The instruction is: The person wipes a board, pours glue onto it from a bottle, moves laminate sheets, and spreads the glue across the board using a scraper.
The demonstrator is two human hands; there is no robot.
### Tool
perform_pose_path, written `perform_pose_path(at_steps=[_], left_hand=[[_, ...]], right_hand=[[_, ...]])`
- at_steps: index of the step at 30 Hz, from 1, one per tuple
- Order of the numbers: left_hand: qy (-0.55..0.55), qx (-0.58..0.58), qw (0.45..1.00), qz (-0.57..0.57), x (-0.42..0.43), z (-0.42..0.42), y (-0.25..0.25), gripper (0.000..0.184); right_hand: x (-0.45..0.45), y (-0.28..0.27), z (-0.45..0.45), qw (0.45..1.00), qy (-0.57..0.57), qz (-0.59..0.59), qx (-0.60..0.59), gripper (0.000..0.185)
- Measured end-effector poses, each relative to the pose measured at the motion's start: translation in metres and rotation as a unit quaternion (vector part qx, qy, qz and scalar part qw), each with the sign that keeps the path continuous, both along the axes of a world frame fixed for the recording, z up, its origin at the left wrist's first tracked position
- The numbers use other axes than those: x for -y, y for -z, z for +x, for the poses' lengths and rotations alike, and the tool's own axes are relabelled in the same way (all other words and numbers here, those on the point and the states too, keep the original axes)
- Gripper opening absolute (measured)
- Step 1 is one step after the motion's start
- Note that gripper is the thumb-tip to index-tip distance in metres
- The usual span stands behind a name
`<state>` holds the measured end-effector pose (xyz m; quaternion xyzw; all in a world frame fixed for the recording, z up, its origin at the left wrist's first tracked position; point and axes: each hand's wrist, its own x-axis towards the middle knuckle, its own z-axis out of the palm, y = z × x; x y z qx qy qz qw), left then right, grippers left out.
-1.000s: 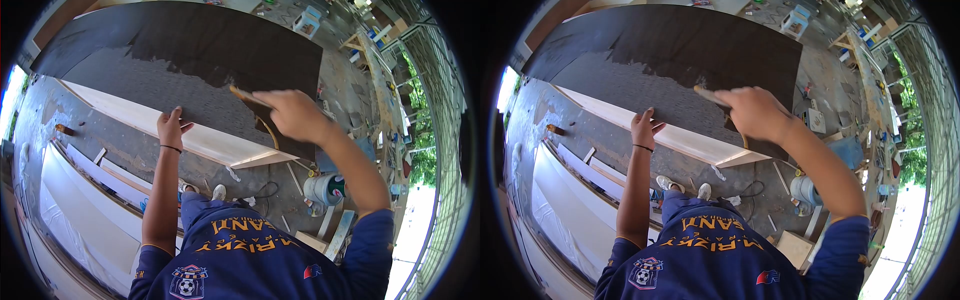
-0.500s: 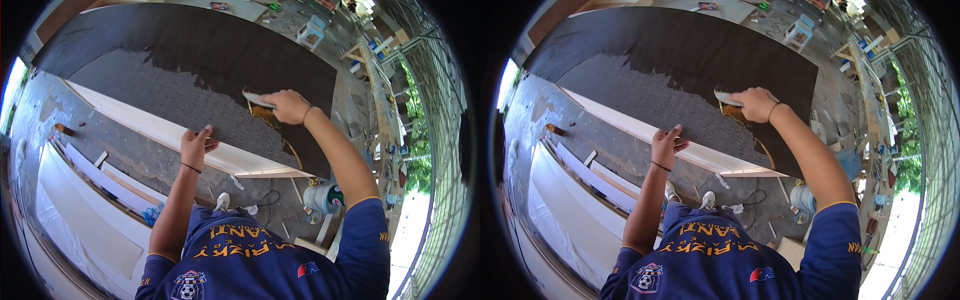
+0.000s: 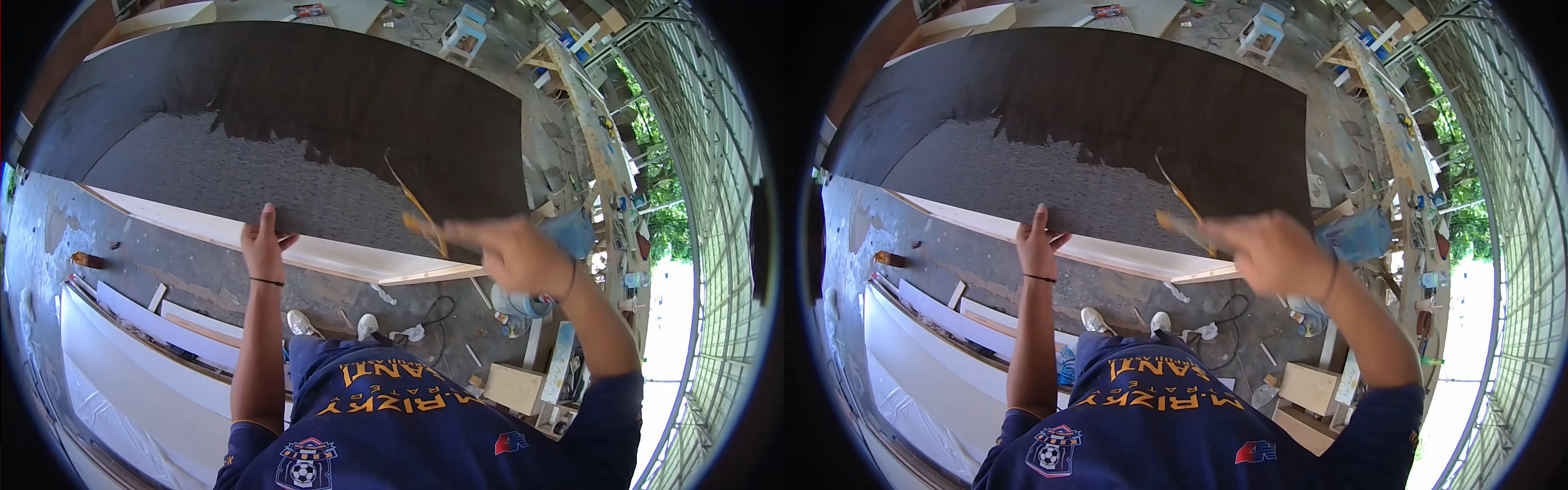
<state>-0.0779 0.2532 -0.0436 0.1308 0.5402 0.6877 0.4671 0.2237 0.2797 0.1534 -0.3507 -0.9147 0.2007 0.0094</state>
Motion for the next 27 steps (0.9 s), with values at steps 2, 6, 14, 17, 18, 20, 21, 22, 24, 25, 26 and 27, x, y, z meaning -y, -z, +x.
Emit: perform_pose_path(at_steps=[2, 6, 14, 17, 18, 20, 21, 22, 24, 25, 26, 27], left_hand=[[0.005, 0.003, 1.0, -0.01, 0.001, -0.002, 0.001, 0.03], [0.032, 0.035, 0.999, -0.024, 0.002, -0.011, 0.007, 0.037], [-0.019, 0.067, 0.998, -0.012, -0.001, -0.074, -0.001, 0.031], [-0.036, 0.033, 0.999, 0.001, -0.002, -0.113, -0.006, 0.029], [-0.042, 0.009, 0.999, 0.011, -0.002, -0.12, -0.006, 0.028], [-0.035, 0.009, 0.999, 0.009, -0.005, -0.127, -0.002, 0.027], [-0.025, 0.01, 1.0, 0.002, -0.004, -0.129, 0.002, 0.027], [-0.022, 0.016, 1.0, -0.001, -0.003, -0.131, 0.005, 0.026], [-0.018, 0.026, 1.0, 0.0, -0.003, -0.132, 0.006, 0.026], [-0.011, 0.038, 0.999, -0.002, -0.003, -0.131, 0.006, 0.026], [-0.012, 0.038, 0.999, 0.004, -0.003, -0.131, 0.004, 0.027], [-0.015, 0.038, 0.999, 0.004, -0.003, -0.131, 0.0, 0.027]], right_hand=[[-0.058, 0.008, -0.036, 0.999, -0.002, 0.041, 0.025, 0.048], [-0.139, 0.057, -0.088, 0.993, 0.047, 0.02, 0.104, 0.045], [-0.024, 0.063, -0.038, 0.986, -0.015, 0.028, 0.162, 0.049], [0.029, 0.038, -0.051, 0.962, 0.026, -0.123, 0.244, 0.052], [0.033, 0.023, -0.065, 0.962, 0.025, -0.119, 0.245, 0.052], [0.034, 0.005, -0.094, 0.974, 0.014, -0.105, 0.198, 0.051], [0.018, 0.005, -0.107, 0.993, 0.009, -0.057, 0.107, 0.049], [-0.008, 0.005, -0.123, 1.0, 0.003, -0.005, 0.014, 0.047], [-0.065, 0.018, -0.158, 0.999, -0.011, 0.028, 0.022, 0.044], [-0.091, 0.027, -0.175, 0.995, 0.029, 0.044, 0.089, 0.044], [-0.118, 0.044, -0.181, 0.993, 0.028, 0.034, 0.113, 0.044], [-0.122, 0.058, -0.18, 0.993, 0.025, 0.035, 0.113, 0.044]])
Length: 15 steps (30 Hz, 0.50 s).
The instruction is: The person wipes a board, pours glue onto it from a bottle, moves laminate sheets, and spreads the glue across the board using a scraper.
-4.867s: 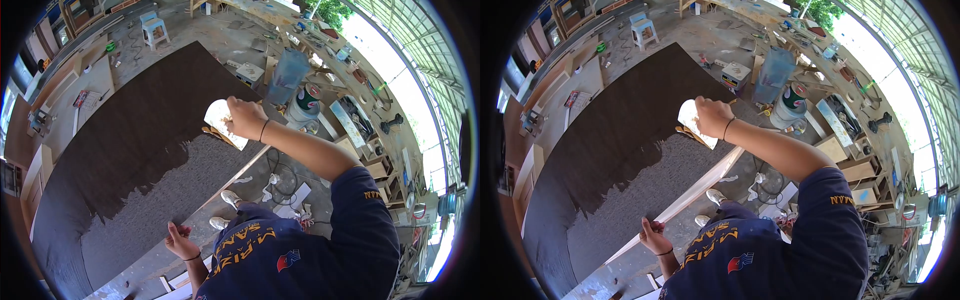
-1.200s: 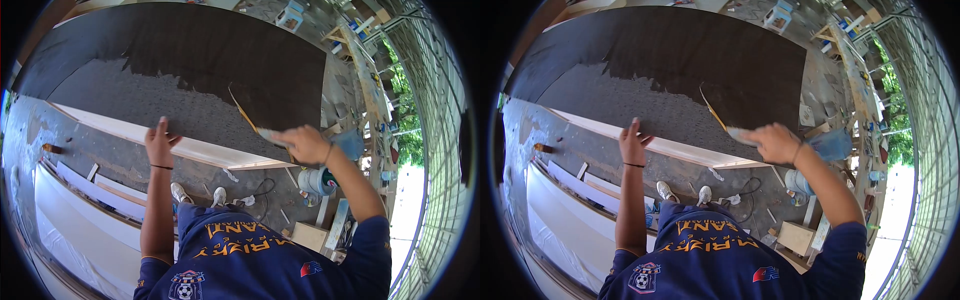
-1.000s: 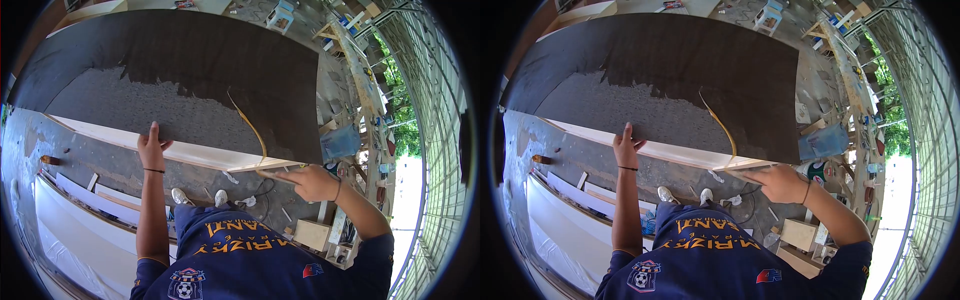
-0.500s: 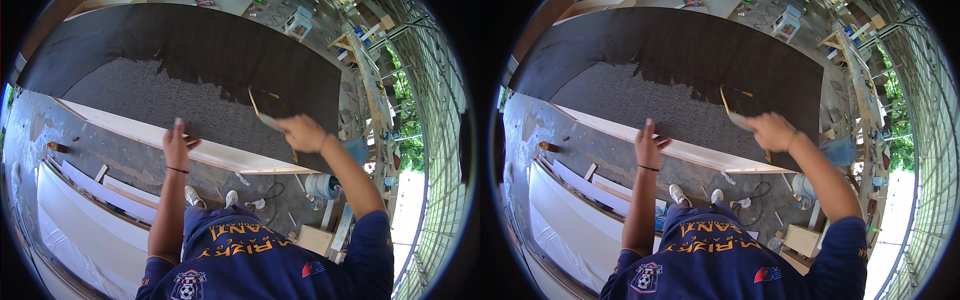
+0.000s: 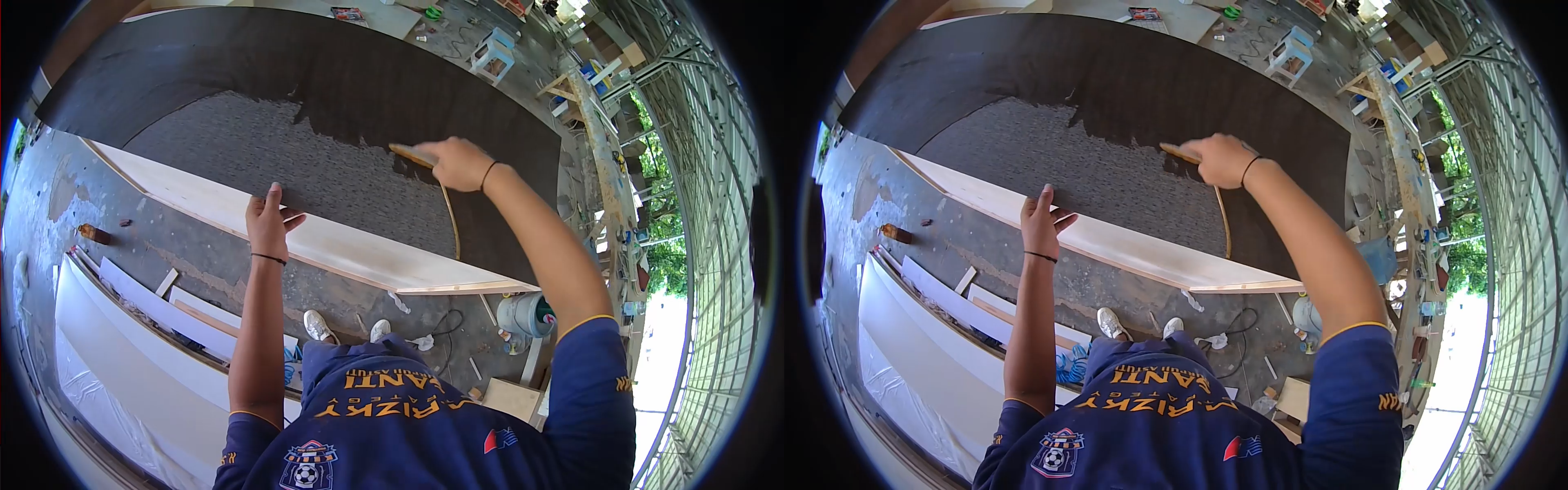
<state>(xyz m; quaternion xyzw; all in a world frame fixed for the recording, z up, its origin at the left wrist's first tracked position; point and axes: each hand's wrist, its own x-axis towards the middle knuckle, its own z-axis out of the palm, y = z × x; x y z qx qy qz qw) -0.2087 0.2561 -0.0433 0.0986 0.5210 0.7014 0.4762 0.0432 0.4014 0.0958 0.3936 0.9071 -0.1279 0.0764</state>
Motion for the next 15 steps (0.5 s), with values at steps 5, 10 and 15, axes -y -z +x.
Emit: perform_pose_path(at_steps=[5, 10, 15], left_hand=[[-0.003, 0.006, 1.0, -0.021, -0.001, -0.017, -0.002, 0.029], [-0.016, -0.012, 1.0, -0.01, -0.006, -0.039, 0.005, 0.028], [0.012, 0.001, 1.0, -0.01, -0.003, -0.038, -0.002, 0.027]], right_hand=[[0.066, 0.005, 0.025, 0.996, -0.033, -0.045, 0.074, 0.048], [0.15, -0.019, 0.023, 0.979, -0.067, -0.165, 0.095, 0.054], [0.051, -0.044, -0.071, 0.995, -0.072, -0.009, -0.065, 0.044]])
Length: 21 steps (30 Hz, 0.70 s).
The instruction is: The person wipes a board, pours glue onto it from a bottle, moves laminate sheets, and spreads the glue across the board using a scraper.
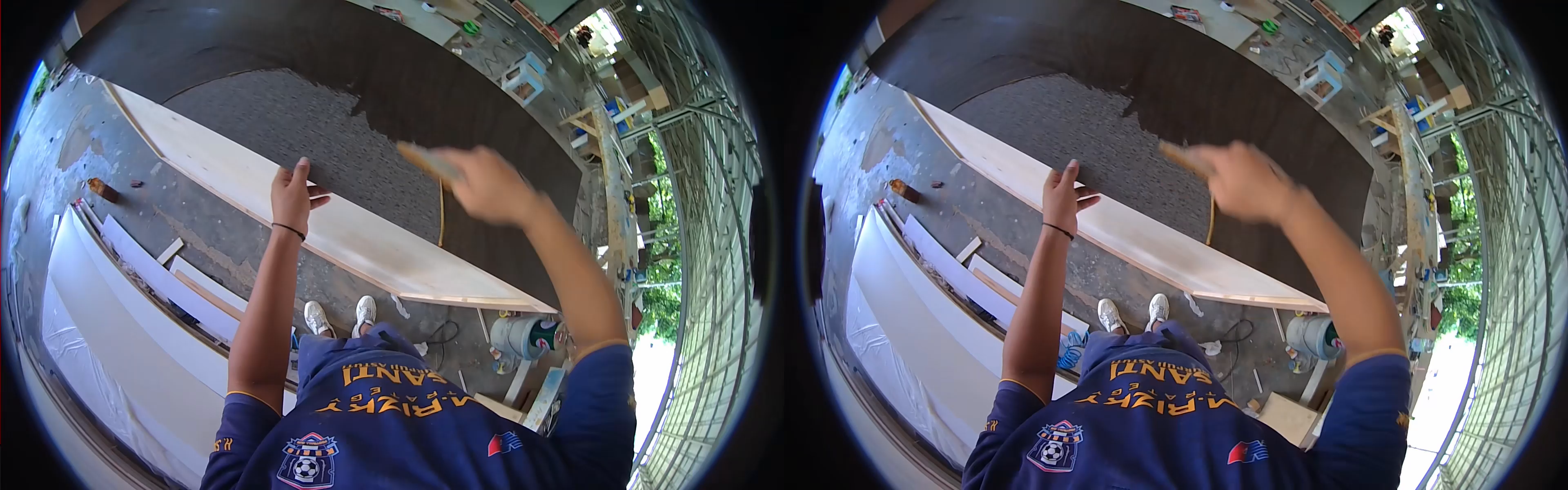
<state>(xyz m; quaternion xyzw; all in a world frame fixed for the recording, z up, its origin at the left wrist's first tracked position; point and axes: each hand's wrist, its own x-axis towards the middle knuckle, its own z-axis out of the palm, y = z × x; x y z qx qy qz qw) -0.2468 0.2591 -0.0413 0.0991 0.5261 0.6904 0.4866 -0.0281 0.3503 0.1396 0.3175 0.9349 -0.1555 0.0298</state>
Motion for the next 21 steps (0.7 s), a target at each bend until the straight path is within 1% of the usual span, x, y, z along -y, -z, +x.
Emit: perform_pose_path(at_steps=[1, 2, 4, 6, 8, 10, 11, 12, 13, 15, 17, 19, 21], left_hand=[[-0.007, -0.002, 1.0, 0.002, 0.0, -0.001, 0.002, 0.027], [0.003, -0.002, 1.0, -0.007, -0.001, -0.003, 0.007, 0.028], [0.022, -0.004, 1.0, -0.006, 0.0, -0.007, 0.002, 0.029], [0.021, -0.006, 1.0, -0.017, -0.003, -0.012, 0.004, 0.03], [0.032, -0.001, 0.999, -0.026, 0.0, -0.012, 0.005, 0.031], [0.037, 0.006, 0.999, -0.029, -0.001, -0.014, 0.005, 0.032], [0.043, 0.011, 0.999, -0.031, 0.0, -0.014, 0.005, 0.033], [0.04, 0.012, 0.999, -0.029, 0.001, -0.014, 0.004, 0.033], [0.048, 0.015, 0.998, -0.028, 0.001, -0.014, 0.002, 0.033], [0.052, 0.01, 0.998, -0.023, 0.003, -0.016, 0.0, 0.034], [0.044, 0.019, 0.999, -0.017, 0.003, -0.019, 0.0, 0.034], [0.031, 0.007, 0.999, -0.018, 0.006, -0.021, -0.005, 0.032], [0.021, 0.032, 0.999, -0.007, 0.011, -0.023, -0.005, 0.029]], right_hand=[[-0.038, 0.019, -0.013, 0.999, -0.015, 0.039, -0.003, 0.042], [-0.065, 0.032, -0.024, 0.998, 0.021, 0.034, 0.04, 0.041], [-0.08, 0.06, -0.026, 0.997, 0.004, 0.052, 0.057, 0.041], [-0.076, 0.067, -0.023, 0.995, -0.011, 0.061, 0.082, 0.04], [-0.036, 0.058, -0.004, 0.995, -0.03, 0.006, 0.093, 0.042], [0.014, 0.047, 0.006, 0.993, -0.031, -0.024, 0.111, 0.046], [0.034, 0.051, 0.013, 0.989, -0.044, -0.01, 0.143, 0.047], [0.05, 0.053, 0.019, 0.985, -0.069, -0.024, 0.158, 0.047], [0.063, 0.044, 0.02, 0.981, -0.08, -0.081, 0.159, 0.046], [0.078, 0.023, 0.009, 0.978, -0.116, -0.118, 0.129, 0.044], [0.051, -0.015, -0.025, 0.991, -0.039, -0.113, 0.057, 0.041], [-0.002, -0.01, -0.058, 0.997, -0.06, -0.018, -0.05, 0.04], [-0.061, 0.003, -0.1, 0.999, -0.035, 0.031, 0.02, 0.037]])
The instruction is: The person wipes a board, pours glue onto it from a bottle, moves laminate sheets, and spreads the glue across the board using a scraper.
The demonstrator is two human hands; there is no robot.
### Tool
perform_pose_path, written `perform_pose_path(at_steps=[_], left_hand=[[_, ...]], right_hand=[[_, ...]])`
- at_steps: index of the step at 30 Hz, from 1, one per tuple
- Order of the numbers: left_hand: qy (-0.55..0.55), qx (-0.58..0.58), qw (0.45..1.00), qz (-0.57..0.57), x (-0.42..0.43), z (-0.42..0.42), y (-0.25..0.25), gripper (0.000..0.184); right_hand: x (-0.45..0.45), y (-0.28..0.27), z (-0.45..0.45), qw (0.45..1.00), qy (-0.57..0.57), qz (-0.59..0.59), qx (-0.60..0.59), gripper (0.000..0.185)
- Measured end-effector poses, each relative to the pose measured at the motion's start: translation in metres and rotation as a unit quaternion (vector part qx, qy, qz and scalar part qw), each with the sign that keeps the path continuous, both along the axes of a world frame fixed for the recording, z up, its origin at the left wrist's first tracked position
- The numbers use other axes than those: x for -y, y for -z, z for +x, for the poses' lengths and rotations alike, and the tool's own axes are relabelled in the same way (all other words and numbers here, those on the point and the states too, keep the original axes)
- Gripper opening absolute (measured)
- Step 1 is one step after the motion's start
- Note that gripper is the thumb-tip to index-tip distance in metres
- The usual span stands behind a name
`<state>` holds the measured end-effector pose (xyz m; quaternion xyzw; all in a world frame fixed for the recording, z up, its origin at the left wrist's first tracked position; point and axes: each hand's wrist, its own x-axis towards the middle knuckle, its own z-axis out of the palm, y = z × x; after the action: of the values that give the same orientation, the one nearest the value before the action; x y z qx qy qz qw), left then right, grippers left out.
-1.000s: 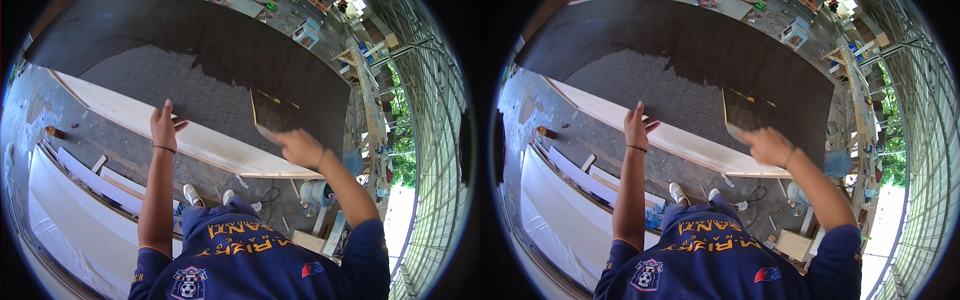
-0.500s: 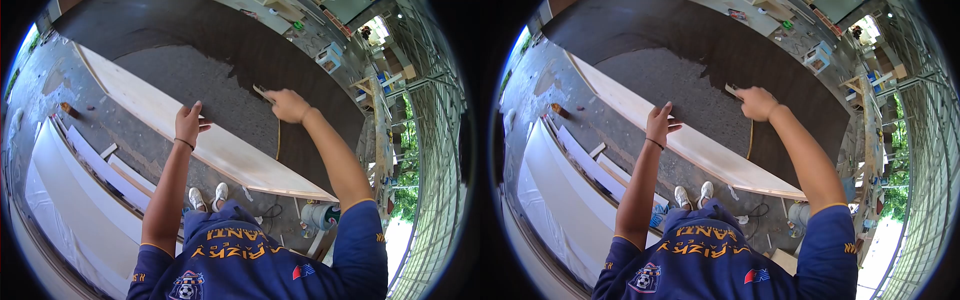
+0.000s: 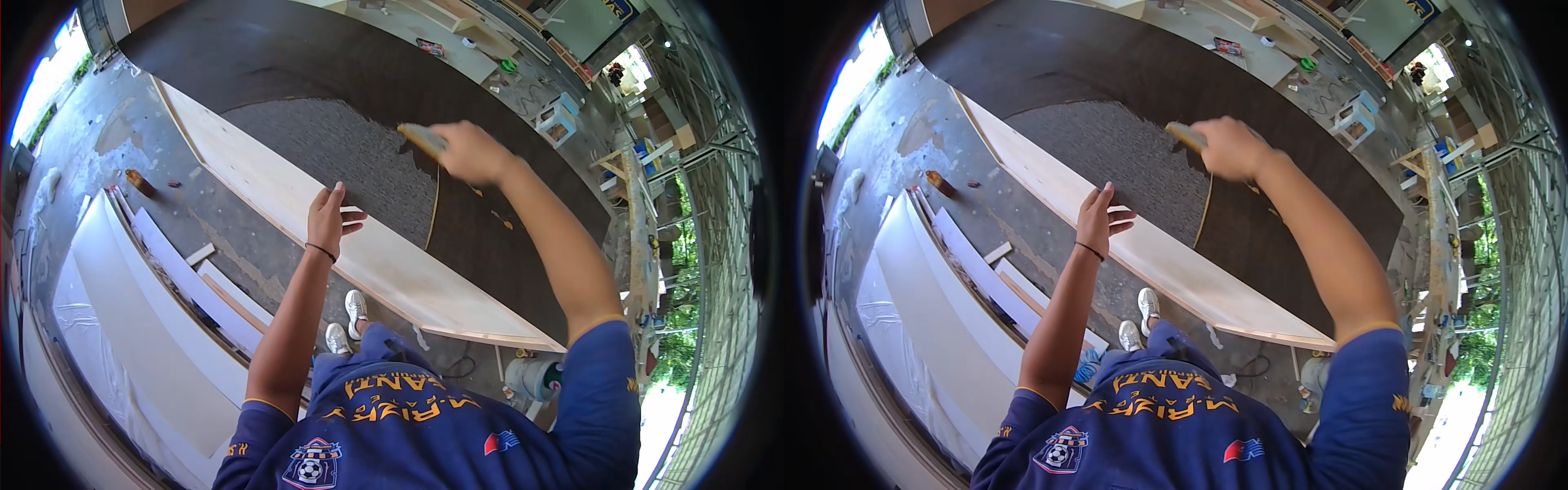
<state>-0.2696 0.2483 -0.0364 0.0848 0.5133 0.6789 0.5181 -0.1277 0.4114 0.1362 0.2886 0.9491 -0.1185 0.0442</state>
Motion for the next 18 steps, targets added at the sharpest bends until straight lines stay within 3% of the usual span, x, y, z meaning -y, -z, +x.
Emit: perform_pose_path(at_steps=[2, 5, 7, 8, 11, 14, 16, 18], left_hand=[[0.003, -0.015, 1.0, -0.009, 0.001, -0.006, -0.004, 0.026], [-0.02, -0.031, 0.999, -0.022, 0.002, -0.022, -0.003, 0.025], [-0.03, -0.031, 0.999, -0.022, 0.002, -0.033, 0.001, 0.022], [-0.03, -0.031, 0.999, -0.016, 0.0, -0.039, 0.005, 0.021], [-0.011, -0.032, 0.999, -0.022, -0.001, -0.046, 0.006, 0.02], [0.008, -0.027, 0.999, -0.02, 0.001, -0.049, 0.007, 0.021], [0.009, -0.042, 0.999, -0.022, 0.001, -0.048, 0.006, 0.02], [0.001, -0.042, 0.999, -0.024, 0.0, -0.047, 0.002, 0.02]], right_hand=[[-0.042, 0.031, -0.019, 0.998, 0.022, 0.018, 0.052, 0.034], [-0.021, 0.053, -0.014, 0.993, 0.033, -0.007, 0.114, 0.028], [0.01, 0.053, 0.006, 0.997, -0.018, -0.042, 0.062, 0.024], [0.035, 0.05, 0.014, 0.996, -0.04, -0.056, 0.065, 0.035], [0.104, 0.049, 0.028, 0.986, -0.04, -0.051, 0.152, 0.043], [0.115, 0.028, 0.028, 0.978, -0.137, -0.134, 0.078, 0.044], [0.081, 0.005, 0.006, 0.991, -0.1, -0.085, 0.008, 0.029], [0.032, 0.001, -0.023, 0.999, -0.027, 0.005, -0.022, 0.027]])
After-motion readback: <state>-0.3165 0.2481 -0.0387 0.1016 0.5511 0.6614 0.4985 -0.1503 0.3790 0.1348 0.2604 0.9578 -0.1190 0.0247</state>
